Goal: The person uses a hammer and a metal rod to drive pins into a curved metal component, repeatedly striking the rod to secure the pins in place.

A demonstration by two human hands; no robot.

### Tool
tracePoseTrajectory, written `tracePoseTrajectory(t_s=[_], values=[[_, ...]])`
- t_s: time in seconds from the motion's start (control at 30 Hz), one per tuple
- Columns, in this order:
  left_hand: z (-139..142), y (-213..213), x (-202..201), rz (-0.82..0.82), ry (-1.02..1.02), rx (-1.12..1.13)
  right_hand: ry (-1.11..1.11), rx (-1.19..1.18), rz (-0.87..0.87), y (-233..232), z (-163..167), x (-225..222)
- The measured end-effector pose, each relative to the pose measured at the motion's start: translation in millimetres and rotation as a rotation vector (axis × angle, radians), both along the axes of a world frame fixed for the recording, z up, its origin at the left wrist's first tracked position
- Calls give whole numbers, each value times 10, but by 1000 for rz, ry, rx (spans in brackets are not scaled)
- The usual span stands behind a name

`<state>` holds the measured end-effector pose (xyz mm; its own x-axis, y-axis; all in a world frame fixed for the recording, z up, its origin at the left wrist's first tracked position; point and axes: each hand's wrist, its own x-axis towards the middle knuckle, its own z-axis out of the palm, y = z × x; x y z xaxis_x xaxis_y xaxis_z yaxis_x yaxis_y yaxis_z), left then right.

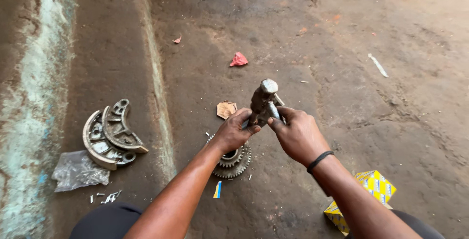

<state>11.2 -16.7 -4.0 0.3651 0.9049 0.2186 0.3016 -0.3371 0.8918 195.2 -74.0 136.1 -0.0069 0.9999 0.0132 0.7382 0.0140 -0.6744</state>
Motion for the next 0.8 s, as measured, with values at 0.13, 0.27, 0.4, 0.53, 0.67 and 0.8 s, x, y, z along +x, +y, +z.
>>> tracePoseTrajectory(t_s=[0.13, 0.27, 0.4, 0.53, 0.67, 0.8], values=[[-44, 15, 16, 25, -29, -59, 161, -41, -75, 19, -17, 100], [-124, 25, 22, 101, -43, -161, 208, -78, -128, -10, 78, 109], [-175, 26, 52, 146, -85, -125, 232, -155, -185, -10, 146, 104], [-158, 22, 67, 154, -18, -144, 195, -102, -129, -24, 140, 114], [-81, 5, 43, 96, 48, -54, 173, -138, -135, -46, 107, 99], [10, -5, 28, 36, 47, 63, 128, -84, -93, -58, 104, 76]])
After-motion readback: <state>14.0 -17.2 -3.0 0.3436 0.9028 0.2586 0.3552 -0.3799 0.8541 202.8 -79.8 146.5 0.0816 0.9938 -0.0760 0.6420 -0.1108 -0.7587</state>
